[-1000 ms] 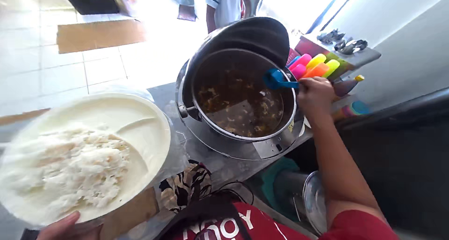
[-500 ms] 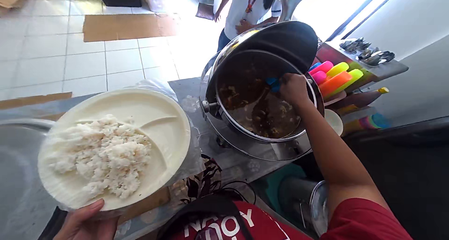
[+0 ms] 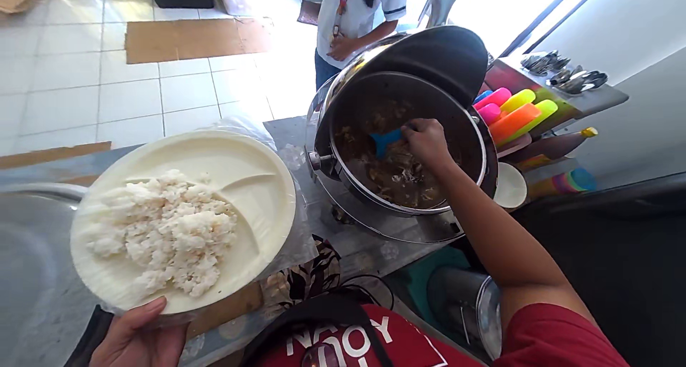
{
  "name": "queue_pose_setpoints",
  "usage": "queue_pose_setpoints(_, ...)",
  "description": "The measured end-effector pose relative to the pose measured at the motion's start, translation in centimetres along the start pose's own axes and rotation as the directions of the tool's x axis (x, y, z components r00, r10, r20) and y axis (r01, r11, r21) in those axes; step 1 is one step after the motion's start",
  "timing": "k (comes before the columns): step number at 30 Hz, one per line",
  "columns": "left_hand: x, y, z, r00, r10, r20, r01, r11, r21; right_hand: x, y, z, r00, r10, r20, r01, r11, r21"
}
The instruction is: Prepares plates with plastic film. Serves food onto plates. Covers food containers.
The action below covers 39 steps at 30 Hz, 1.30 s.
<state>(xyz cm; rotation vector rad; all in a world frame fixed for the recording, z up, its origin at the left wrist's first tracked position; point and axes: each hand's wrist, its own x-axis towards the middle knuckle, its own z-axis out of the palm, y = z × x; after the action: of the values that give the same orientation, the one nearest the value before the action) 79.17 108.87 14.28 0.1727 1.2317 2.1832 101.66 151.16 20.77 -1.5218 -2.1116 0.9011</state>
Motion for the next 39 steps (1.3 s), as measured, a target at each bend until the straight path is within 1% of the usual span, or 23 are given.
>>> queue_pose_setpoints(3,-0.2,0.1,0.3,1.000,0.000,0.004,0.000,1.000,0.009,0.1,-0.9,1.0,0.999,0.018,0.045,-0.022,0.997,0.077)
queue_pose_setpoints(7,-0.3,-0.1,0.4,1.000,-0.001,-0.001,0.001,1.000,0.002,0.7,-1.4,1.7,0.987,0.069,0.142,-0.104,0.962,0.252)
queue_pose_setpoints(11,-0.6,-0.2,0.6,1.000,0.002,-0.012,-0.002,1.000,-0.020,1.0,-1.0,1.2,0.959,0.167,0.228,-0.247,0.887,0.391)
queue_pose_setpoints(14,-0.9,-0.3,0.6,1.000,0.005,-0.009,-0.005,1.000,-0.024,1.3,0.4,0.8,0.943,0.219,0.253,-0.317,0.825,0.469)
queue_pose_setpoints(16,-0.9,-0.4,0.6,1.000,0.012,-0.006,-0.012,1.000,-0.023,1.4,1.4,0.5,0.946,0.212,0.246,-0.310,0.814,0.491)
queue_pose_setpoints(17,-1.0,-0.4,0.6,1.000,0.015,-0.006,-0.015,1.000,-0.012,1.3,1.8,0.4,0.955,0.182,0.235,-0.277,0.829,0.486)
queue_pose_setpoints(18,-1.0,-0.3,0.6,1.000,0.016,-0.004,-0.016,1.000,0.006,1.2,2.0,0.3,0.967,0.130,0.219,-0.220,0.860,0.460)
queue_pose_setpoints(19,-1.0,-0.3,0.6,1.000,0.017,0.001,-0.017,1.000,0.009,0.9,2.1,0.3,0.980,0.058,0.191,-0.133,0.905,0.403)
queue_pose_setpoints(20,-0.9,-0.3,0.6,1.000,0.017,0.013,-0.017,1.000,0.002,0.5,2.0,0.1,0.986,-0.036,0.160,-0.015,0.951,0.308)
queue_pose_setpoints(21,-0.9,-0.4,0.6,1.000,0.015,0.022,-0.015,1.000,-0.005,0.0,2.0,0.0,0.979,-0.157,0.132,0.131,0.974,0.184)
queue_pose_setpoints(22,-0.9,-0.5,0.7,1.000,0.015,0.026,-0.015,1.000,-0.010,-0.5,1.9,0.0,0.950,-0.293,0.107,0.288,0.956,0.062)
queue_pose_setpoints(23,-0.9,-0.5,0.8,1.000,0.016,0.025,-0.016,1.000,-0.016,-1.0,2.0,0.1,0.893,-0.443,0.076,0.447,0.894,-0.042)
queue_pose_setpoints(24,-0.9,-0.6,1.0,1.000,0.016,0.020,-0.016,1.000,-0.013,-1.3,2.3,0.3,0.814,-0.580,0.042,0.579,0.803,-0.137)
queue_pose_setpoints(25,-1.0,-0.6,1.1,1.000,0.016,0.016,-0.016,1.000,-0.013,-1.4,2.5,0.3,0.734,-0.679,0.023,0.665,0.711,-0.227)
queue_pose_setpoints(26,-1.0,-0.6,1.3,1.000,0.015,0.012,-0.015,1.000,-0.008,-1.4,2.6,0.1,0.675,-0.738,0.020,0.705,0.637,-0.311)
queue_pose_setpoints(27,-1.1,-0.6,1.3,1.000,0.011,0.009,-0.011,1.000,-0.003,-1.1,2.9,-0.3,0.636,-0.772,0.023,0.718,0.580,-0.384)
queue_pose_setpoints(28,-1.2,-0.6,1.3,1.000,0.007,0.006,-0.007,1.000,0.001,-0.7,3.3,-0.9,0.619,-0.785,0.034,0.714,0.544,-0.441)
queue_pose_setpoints(29,-1.2,-0.6,1.3,1.000,0.007,-0.001,-0.007,1.000,0.002,-0.3,3.8,-1.5,0.625,-0.779,0.052,0.698,0.527,-0.484)
queue_pose_setpoints(32,-1.3,-0.6,1.3,1.000,0.007,-0.005,-0.007,1.000,0.009,0.4,5.6,-3.1,0.702,-0.700,0.135,0.635,0.528,-0.564)
queue_pose_setpoints(34,-1.2,-0.7,1.0,1.000,0.007,0.008,-0.007,1.000,-0.005,-0.1,6.1,-4.0,0.767,-0.612,0.193,0.593,0.562,-0.577)
queue_pose_setpoints(36,-1.2,-0.7,0.9,1.000,-0.004,0.007,0.004,1.000,-0.010,-0.9,6.2,-5.0,0.829,-0.514,0.220,0.540,0.632,-0.556)
queue_pose_setpoints(37,-1.2,-0.7,0.8,1.000,-0.009,0.009,0.009,1.000,-0.012,-1.2,6.2,-5.6,0.846,-0.487,0.216,0.520,0.667,-0.533)
queue_pose_setpoints(39,-1.1,-0.7,0.8,1.000,-0.006,0.016,0.006,1.000,-0.012,-1.5,6.5,-6.7,0.854,-0.478,0.204,0.514,0.718,-0.470)
